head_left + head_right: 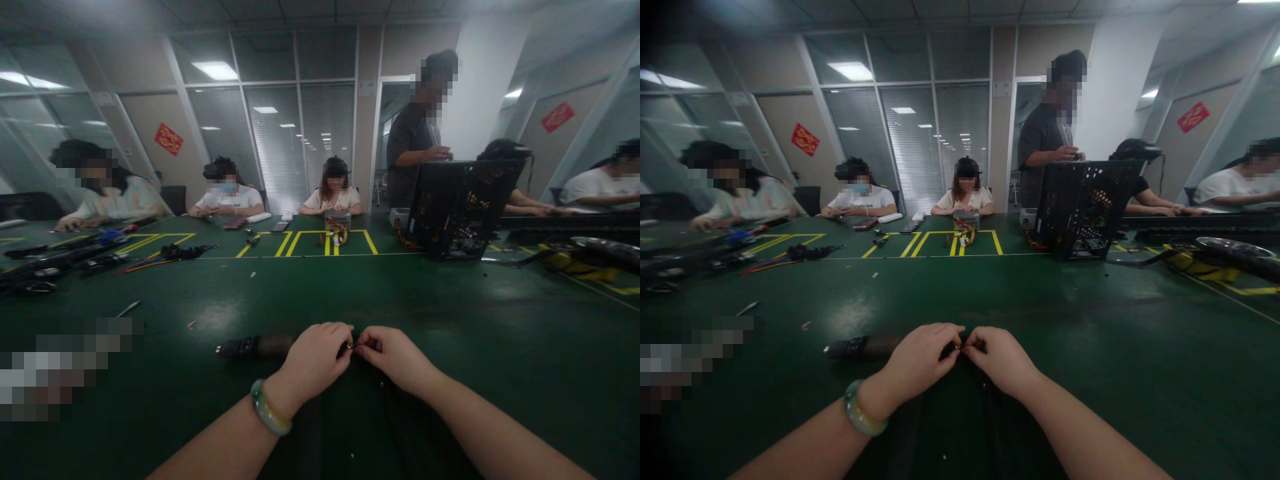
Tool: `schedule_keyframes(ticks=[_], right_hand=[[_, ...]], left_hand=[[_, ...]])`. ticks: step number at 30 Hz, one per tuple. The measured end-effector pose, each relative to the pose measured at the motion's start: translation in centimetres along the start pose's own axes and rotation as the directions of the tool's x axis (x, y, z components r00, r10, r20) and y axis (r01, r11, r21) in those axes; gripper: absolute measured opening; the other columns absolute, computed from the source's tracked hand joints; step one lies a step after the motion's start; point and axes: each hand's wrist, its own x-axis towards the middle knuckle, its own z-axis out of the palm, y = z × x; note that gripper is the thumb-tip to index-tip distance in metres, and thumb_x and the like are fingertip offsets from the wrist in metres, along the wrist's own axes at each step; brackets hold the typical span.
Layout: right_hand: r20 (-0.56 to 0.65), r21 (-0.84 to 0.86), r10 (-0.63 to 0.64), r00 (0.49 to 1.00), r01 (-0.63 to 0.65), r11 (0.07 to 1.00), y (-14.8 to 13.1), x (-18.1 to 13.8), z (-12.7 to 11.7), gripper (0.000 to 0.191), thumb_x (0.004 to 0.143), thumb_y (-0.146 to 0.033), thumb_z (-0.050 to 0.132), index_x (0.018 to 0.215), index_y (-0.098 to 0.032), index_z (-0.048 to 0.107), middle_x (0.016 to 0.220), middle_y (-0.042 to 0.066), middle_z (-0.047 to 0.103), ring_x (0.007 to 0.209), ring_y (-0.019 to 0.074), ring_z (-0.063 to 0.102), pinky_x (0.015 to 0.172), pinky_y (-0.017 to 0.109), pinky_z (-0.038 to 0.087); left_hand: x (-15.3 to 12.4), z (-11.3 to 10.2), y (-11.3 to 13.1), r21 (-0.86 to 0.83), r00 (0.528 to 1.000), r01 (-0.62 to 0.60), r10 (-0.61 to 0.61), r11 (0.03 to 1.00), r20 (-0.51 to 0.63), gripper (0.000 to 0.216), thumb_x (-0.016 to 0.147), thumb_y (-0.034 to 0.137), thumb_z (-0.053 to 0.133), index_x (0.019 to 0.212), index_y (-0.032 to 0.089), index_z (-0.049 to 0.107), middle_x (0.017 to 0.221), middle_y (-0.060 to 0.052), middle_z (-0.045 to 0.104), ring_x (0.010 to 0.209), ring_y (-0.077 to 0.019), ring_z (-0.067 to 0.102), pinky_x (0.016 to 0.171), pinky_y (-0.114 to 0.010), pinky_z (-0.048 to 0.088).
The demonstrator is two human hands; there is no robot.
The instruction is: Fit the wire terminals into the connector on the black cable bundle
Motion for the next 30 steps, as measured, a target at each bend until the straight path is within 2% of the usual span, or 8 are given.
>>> schedule_keyframes(ticks=[7,17,21,30], right_hand=[[-0.013,-0.010,0.008,1.000,-0.008,1.000,-0.27,-0.11,-0.19,0.011,0.088,-0.027,0.058,0.086,-0.019,0.066,0.077,-0.001,0.068,0.067,0.0138,0.060,0.059,0.022,0.039],[0.001,0.018,0.009,1.000,-0.009,1.000,-0.15,-0.09,-0.20,0.011,0.088,-0.027,0.057,0.085,-0.019,0.064,0.076,-0.001,0.066,0.066,0.0137,0.058,0.057,0.021,0.040],[0.030,0.028,0.006,1.000,-0.007,1.000,-0.08,-0.03,-0.23,0.011,0.089,-0.028,0.056,0.085,-0.020,0.063,0.076,-0.002,0.065,0.068,0.0142,0.059,0.059,0.021,0.042],[0.067,-0.014,0.005,0.998,-0.004,1.000,-0.03,0.20,-0.27,0.016,0.089,-0.034,0.054,0.085,-0.021,0.064,0.074,-0.001,0.064,0.066,0.0154,0.058,0.057,0.023,0.041]], left_hand=[[0.01,-0.07,0.08,-0.015,1.000,0.018,-0.018,1.000,-0.013,0.016,0.083,0.018,0.060,0.098,0.021,0.055,0.121,-0.003,0.061,0.107,-0.0213,0.059,0.094,-0.038,0.046],[-0.02,0.27,-0.20,0.010,1.000,-0.002,0.002,1.000,-0.006,0.015,0.084,0.016,0.059,0.097,0.022,0.055,0.117,-0.001,0.062,0.105,-0.0202,0.059,0.094,-0.037,0.045],[-0.18,-0.02,0.07,0.021,1.000,0.023,-0.023,1.000,-0.005,0.019,0.084,0.022,0.061,0.102,0.021,0.055,0.114,-0.004,0.062,0.103,-0.0217,0.060,0.093,-0.037,0.045],[-0.18,-0.27,-0.06,0.046,1.000,-0.014,0.013,0.999,0.011,0.008,0.088,0.021,0.058,0.096,0.021,0.057,0.108,-0.003,0.064,0.102,-0.0208,0.061,0.091,-0.035,0.045]])
